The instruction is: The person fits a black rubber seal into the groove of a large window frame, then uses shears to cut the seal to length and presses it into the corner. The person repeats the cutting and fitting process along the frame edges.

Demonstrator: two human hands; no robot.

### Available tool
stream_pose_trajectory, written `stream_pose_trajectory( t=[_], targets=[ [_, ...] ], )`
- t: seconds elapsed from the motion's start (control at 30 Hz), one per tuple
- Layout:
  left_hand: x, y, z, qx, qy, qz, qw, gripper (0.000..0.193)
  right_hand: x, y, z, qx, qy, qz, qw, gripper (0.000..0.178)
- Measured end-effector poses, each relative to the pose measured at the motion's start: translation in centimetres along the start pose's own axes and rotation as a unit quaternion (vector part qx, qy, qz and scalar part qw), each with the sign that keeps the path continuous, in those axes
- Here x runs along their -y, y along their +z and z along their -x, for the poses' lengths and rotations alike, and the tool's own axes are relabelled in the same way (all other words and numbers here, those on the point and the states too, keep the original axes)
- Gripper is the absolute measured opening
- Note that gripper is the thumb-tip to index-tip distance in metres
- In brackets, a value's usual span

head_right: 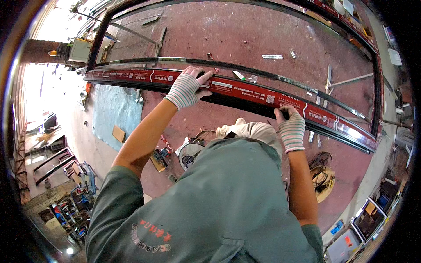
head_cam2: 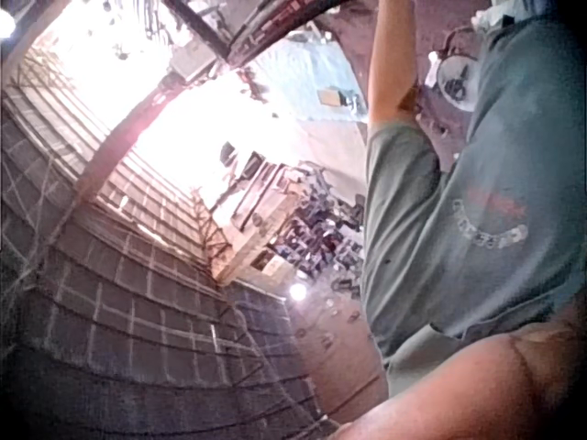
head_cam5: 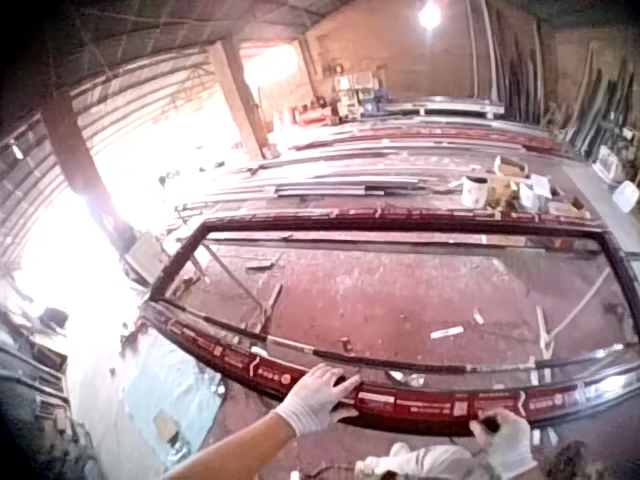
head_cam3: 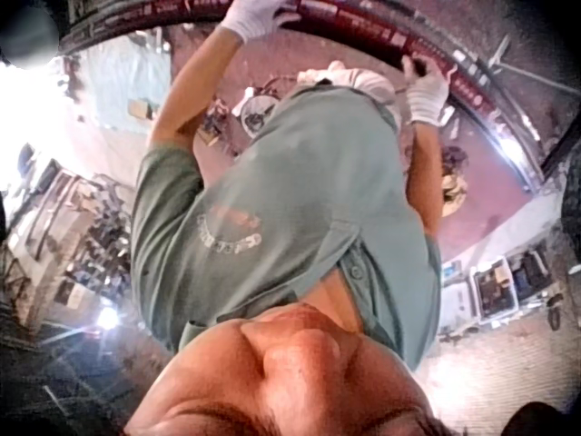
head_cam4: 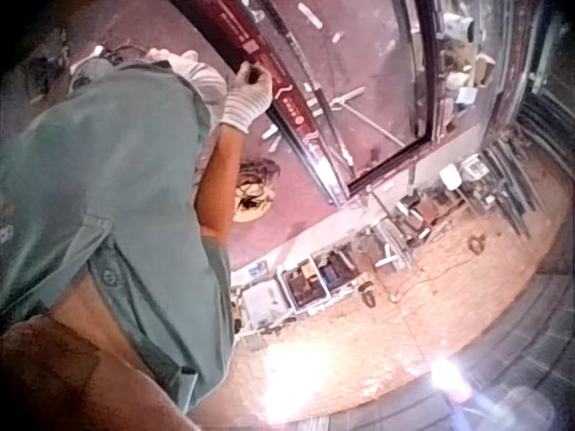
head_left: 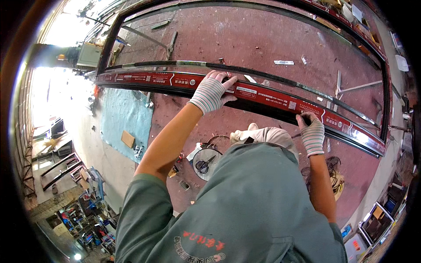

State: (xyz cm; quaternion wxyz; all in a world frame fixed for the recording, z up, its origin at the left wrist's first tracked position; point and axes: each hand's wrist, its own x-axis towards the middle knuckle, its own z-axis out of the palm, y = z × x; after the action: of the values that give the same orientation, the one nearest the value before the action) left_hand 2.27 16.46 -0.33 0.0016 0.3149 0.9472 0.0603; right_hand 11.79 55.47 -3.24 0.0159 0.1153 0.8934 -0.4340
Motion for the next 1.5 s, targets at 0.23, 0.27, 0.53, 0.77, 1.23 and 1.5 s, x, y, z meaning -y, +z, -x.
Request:
stream_pose_trajectory(
  t=[0.23, 0.27, 0.53, 0.77, 1.23, 1.5],
  targets=[
    [-1.1, -0.4, -1.4, 0.021, 0.022, 0.045, 0.999, 0.081, 0.3, 0.1, 0.2, 0.005, 0.008, -0.016, 1.000, 0.022],
    [-1.4, -0.3, -1.5, 0.046, 0.013, 0.030, 0.998, 0.080, 0.5, 0.0, 0.2, 0.004, 0.008, -0.008, 1.000, 0.022],
    [-1.6, -0.5, -1.6, 0.055, 0.002, 0.033, 0.998, 0.075, 1.9, -0.3, 0.6, 0.010, 0.018, -0.024, 0.999, 0.021],
    [-5.6, 0.6, -4.7, -0.003, 0.104, 0.104, 0.989, 0.068, 0.6, -0.2, 0.0, -0.012, -0.023, 0.044, 0.999, 0.028],
    [-13.0, 2.3, -8.2, -0.032, 0.090, 0.091, 0.991, 0.060, -1.7, -1.6, -0.1, 0.053, -0.024, -0.005, 0.998, 0.025],
    [-12.9, 2.1, -8.0, -0.003, 0.073, 0.068, 0.995, 0.062, -7.0, -14.2, 2.2, 0.091, 0.046, 0.002, 0.995, 0.023]
  ],
)
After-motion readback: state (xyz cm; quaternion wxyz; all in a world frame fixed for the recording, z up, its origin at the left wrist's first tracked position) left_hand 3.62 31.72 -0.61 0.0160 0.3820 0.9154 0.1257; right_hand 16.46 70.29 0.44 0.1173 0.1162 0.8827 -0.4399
